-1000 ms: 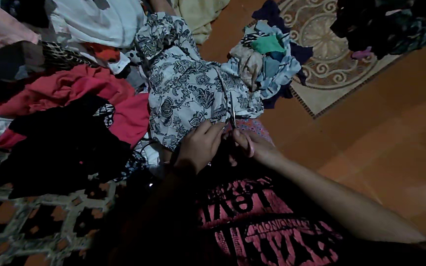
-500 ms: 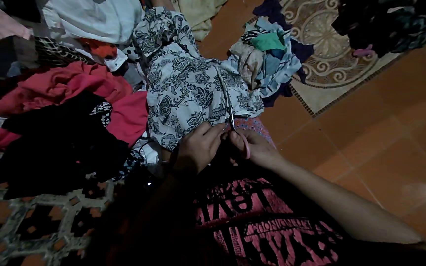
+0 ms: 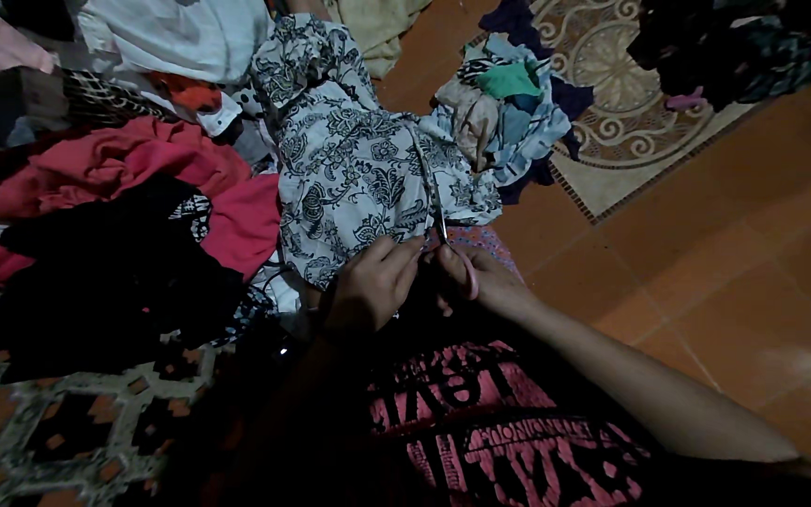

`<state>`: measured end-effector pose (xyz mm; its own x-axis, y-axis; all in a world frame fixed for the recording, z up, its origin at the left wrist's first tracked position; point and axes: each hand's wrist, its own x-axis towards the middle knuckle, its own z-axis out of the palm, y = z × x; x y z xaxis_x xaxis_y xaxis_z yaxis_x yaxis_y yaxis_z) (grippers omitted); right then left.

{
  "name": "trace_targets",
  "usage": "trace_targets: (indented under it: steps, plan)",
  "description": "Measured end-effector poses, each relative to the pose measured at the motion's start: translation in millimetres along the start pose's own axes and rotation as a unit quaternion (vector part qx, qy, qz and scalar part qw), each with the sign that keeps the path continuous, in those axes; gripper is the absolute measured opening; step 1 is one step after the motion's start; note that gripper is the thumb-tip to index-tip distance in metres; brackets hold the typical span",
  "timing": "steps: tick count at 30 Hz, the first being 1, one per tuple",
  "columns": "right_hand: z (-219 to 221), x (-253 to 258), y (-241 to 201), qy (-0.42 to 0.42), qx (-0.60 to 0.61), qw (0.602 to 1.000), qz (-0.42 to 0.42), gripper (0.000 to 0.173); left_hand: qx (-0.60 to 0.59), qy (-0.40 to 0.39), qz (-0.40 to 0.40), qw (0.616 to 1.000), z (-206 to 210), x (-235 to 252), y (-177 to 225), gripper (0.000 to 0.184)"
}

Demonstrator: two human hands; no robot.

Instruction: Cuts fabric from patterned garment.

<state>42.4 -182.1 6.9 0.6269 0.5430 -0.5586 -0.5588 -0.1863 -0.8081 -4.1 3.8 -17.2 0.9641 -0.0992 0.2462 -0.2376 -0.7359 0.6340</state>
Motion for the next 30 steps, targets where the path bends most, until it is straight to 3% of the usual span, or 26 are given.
trace_targets:
  steps: [14, 22, 30]
  plan:
    - [-1.8, -0.1, 2.5, -0.007, -0.038, 0.999, -0.018, 0.032, -0.004, 0.004, -0.005, 1.000, -2.7, -2.2, -1.1, 0.024]
    - [2.9, 3.9, -18.5, 0.022, -0.033, 0.998, 0.038, 0.033, -0.003, 0.017, 0.012, 1.000, -4.9, -3.4, 1.2, 0.023]
    - [5.5, 7.3, -16.3, 0.044, -0.043, 0.998, 0.025, 0.036, 0.004, 0.031, 0.015, 0.999, -5.5, -3.6, 1.0, 0.020]
